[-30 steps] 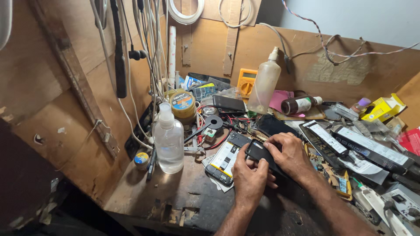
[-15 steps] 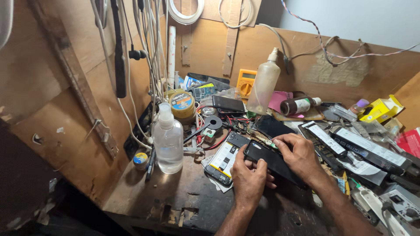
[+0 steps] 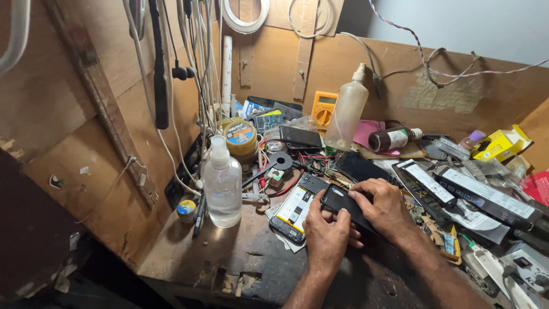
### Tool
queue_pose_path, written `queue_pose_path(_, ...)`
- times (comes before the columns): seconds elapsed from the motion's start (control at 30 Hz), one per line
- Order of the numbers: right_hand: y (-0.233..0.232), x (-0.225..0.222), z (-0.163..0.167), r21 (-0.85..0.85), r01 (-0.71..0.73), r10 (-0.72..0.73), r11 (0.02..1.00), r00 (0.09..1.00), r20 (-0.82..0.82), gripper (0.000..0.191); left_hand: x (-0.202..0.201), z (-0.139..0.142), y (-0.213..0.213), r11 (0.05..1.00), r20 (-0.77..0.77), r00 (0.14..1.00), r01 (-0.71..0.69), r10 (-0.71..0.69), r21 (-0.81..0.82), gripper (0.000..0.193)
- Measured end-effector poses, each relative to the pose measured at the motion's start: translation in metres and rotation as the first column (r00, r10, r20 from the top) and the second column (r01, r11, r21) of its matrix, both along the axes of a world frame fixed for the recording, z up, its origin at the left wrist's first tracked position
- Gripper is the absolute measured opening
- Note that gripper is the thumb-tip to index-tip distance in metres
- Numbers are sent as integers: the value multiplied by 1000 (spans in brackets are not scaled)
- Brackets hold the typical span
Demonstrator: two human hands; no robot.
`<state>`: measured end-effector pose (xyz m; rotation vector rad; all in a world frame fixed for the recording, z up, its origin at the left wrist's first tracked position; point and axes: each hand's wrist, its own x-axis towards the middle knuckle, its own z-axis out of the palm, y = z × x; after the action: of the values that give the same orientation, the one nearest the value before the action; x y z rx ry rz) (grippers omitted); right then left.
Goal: The person works on a disassembled mobile phone on a cluttered workbench. They apply adhesive from a tube to the phone's internal frame, then place a small black component onto the adhesive. The person then picks up a phone screen assembly and aligns it with the phone body.
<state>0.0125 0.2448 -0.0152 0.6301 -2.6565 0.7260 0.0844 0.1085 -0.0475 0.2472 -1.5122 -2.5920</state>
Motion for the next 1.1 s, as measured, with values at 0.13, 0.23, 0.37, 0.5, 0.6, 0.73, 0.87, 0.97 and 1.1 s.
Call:
queue_pose_path(0.13,1,-1,-2,11,14,-14,1000,1000,-17,17,-2,-1,0,1000,-5,1000,11,-11,-6,71)
queue_pose_path(0.23,0,-1,-4,2,36,-36,999,999,11,18,-2,0,1,1000,5,1000,7,-7,6,71)
queue_pose_path(0.37,0,-3,-7,-27,55,-54,998,998,27,20,0,2,-1,1000,1,1000,4,-4,-16,72)
queue_pose_path(0.5,1,-5,-9,-47,116,-112,992,990,91,21,3,6,-2,999,-16,1000,5,-6,-44,70)
queue_pose_path(0.6,3,-5,-11,-59,128,-120,990,985,127,21,5,7,-3,999,-16,1000,7,-8,-47,70)
queue_pose_path(0.73,6,-3,-13,-99,87,-75,991,991,113,22,5,8,-2,999,12,1000,0,1,-42,70)
queue_pose_path(0.87,8,-1,-10,-115,76,-70,990,996,54,21,3,7,-1,999,18,1000,-4,5,-34,69)
queue_pose_path(0.97,4,1,-6,-71,52,-54,996,998,-20,20,2,7,-1,999,26,1000,-1,2,-48,69)
queue_pose_path(1.1,-1,3,-1,35,-16,19,999,996,-85,18,3,6,-1,999,16,1000,2,-1,-42,70)
